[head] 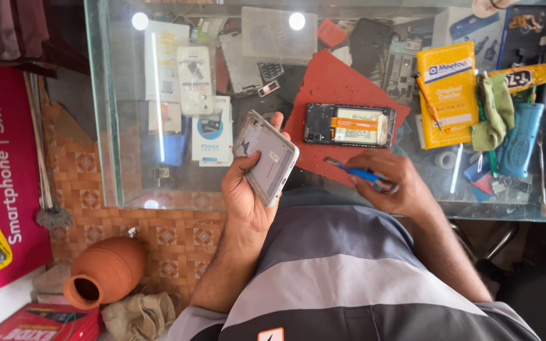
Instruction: The person uses a blue plastic pry tool to separate the back cover of a white smartphone. They then place the phone's internal components onto the back cover and press them together to reassemble the device. Finally, the person wipes the screen with a green cloth.
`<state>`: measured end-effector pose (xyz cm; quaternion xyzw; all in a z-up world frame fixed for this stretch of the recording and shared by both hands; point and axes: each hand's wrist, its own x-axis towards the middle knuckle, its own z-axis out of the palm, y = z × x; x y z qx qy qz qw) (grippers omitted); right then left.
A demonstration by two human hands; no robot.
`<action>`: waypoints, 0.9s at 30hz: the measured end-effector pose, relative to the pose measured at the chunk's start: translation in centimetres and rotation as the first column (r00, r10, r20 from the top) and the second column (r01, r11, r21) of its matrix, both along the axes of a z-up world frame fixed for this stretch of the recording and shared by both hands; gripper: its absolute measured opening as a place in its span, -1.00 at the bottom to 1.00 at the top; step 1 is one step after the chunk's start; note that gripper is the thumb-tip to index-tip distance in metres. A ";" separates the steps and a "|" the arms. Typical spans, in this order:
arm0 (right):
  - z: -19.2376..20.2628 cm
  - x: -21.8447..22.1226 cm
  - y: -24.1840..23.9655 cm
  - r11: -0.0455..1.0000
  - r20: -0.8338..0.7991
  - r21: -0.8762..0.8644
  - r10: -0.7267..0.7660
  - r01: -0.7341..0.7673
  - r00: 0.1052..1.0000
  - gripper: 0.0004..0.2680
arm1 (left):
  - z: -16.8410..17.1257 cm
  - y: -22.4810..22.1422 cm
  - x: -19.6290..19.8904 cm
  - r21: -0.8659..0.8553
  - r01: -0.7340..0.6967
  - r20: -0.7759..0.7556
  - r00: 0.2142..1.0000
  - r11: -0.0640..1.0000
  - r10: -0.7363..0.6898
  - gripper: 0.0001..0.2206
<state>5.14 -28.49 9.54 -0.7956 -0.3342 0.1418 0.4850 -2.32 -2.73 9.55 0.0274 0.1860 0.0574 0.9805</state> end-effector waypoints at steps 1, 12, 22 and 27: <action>-0.2 0.0 0.0 0.999 -0.042 -0.015 0.045 -0.046 0.998 -0.78 | -0.1 0.0 0.0 -0.025 0.001 0.011 1.000 1.000 -0.001 -0.34; -1.0 -0.4 -1.4 0.958 0.263 -0.168 0.269 -0.230 0.927 -0.59 | -1.4 -0.2 0.6 0.223 0.084 0.133 0.984 0.971 -0.116 -0.37; -3.3 2.2 -13.3 0.486 0.602 -0.267 -0.590 0.832 0.538 -0.92 | 0.2 -2.6 1.0 0.845 -0.080 0.244 0.938 0.528 -0.248 -0.18; -3.0 0.0 -18.9 0.328 0.579 -0.441 -0.607 0.836 0.544 -0.95 | -0.3 -2.7 1.1 0.973 -0.162 0.208 0.921 0.164 -0.328 -0.04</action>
